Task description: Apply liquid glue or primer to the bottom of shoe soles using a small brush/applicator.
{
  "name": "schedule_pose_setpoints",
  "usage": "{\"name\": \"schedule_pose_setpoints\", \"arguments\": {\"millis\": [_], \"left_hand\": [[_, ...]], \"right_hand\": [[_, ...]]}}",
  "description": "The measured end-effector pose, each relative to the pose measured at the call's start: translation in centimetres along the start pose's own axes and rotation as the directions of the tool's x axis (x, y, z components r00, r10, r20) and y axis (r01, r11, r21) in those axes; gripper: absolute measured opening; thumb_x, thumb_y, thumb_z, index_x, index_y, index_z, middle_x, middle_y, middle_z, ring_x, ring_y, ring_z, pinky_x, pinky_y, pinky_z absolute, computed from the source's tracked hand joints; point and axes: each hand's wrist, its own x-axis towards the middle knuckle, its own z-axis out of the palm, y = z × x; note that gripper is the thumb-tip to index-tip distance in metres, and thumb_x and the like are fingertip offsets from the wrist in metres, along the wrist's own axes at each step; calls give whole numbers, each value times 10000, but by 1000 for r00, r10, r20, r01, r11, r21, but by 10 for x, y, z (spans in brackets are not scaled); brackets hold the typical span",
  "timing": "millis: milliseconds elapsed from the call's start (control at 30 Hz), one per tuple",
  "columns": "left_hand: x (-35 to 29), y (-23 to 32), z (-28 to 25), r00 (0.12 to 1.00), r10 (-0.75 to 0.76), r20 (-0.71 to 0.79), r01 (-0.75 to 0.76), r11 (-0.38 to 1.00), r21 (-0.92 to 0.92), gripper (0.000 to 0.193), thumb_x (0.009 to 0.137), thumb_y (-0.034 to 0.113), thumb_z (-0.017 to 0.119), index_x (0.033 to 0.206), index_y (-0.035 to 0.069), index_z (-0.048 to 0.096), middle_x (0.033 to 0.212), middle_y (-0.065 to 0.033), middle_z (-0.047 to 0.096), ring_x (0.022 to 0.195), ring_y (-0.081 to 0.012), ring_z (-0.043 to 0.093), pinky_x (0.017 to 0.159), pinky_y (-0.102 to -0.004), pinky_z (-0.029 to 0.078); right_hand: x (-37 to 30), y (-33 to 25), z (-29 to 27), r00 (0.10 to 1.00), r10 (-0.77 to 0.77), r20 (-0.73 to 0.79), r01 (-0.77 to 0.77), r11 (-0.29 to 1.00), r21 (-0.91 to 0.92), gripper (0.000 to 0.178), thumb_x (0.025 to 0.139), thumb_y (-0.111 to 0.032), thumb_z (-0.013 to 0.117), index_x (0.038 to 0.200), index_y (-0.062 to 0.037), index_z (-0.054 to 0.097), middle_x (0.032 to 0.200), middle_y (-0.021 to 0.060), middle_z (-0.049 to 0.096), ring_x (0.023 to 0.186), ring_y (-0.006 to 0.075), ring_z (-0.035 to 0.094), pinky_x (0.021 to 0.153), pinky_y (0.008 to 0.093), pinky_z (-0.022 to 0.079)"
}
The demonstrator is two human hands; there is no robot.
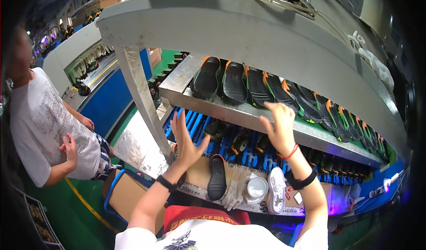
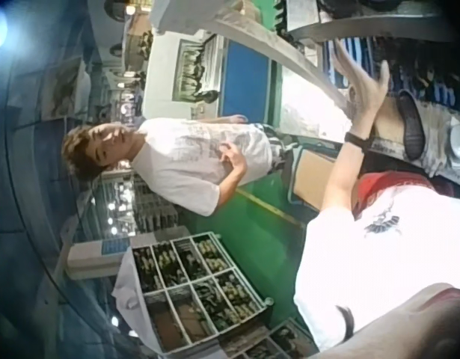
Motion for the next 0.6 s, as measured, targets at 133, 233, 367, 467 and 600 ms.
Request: {"name": "schedule_pose_setpoints", "arguments": {"millis": [133, 233, 367, 467, 600], "left_hand": [[-80, 1, -18, 979, -52, 199, 53, 999, 1, 986, 707, 277, 716, 1418, -57, 120, 1439, -250, 206, 1341, -442, 152, 1085, -551, 119], [-138, -8, -46, 959, -93, 269, 76, 995, 70, 985, 698, 274, 722, 1412, -60, 131, 1402, -266, 224, 1316, -440, 179, 1078, -550, 139], [-194, -26, -76, 884, -333, 328, 252, 931, 263, 989, 707, 336, 722, 1397, -78, 148, 1391, -269, 241, 1325, -441, 167, 1088, -559, 93], [-204, -39, -82, 869, -369, 329, 277, 915, 294, 990, 717, 375, 706, 1397, -79, 147, 1393, -269, 243, 1339, -437, 147, 1097, -559, 68], [-203, -48, -83, 861, -425, 280, 342, 890, 300, 992, 730, 418, 684, 1398, -81, 145, 1397, -271, 246, 1354, -432, 132, 1101, -559, 53]], "right_hand": [[25, 48, 7, 990, 142, 3, -142, 988, 67, 411, 808, -257, 674, 1142, -42, 566, 977, 80, 629, 947, 248, 568, 871, 366, 361], [49, 70, 15, 978, 204, 51, -206, 978, 21, 364, 817, -239, 678, 1104, -29, 602, 915, 88, 657, 859, 224, 601, 774, 355, 449], [82, 92, 35, 973, 90, 211, -73, 993, -89, 342, 845, -246, 659, 1065, 9, 606, 895, 139, 650, 744, 265, 625, 715, 390, 497], [100, 155, 74, 986, -160, -39, 156, 983, -97, 330, 854, -275, 645, 1050, -11, 623, 856, 169, 641, 761, 286, 632, 732, 398, 502], [129, 155, 91, 985, -168, -32, 166, 985, -49, 334, 853, -279, 645, 1053, -13, 621, 861, 170, 640, 768, 288, 631, 736, 399, 501]]}}
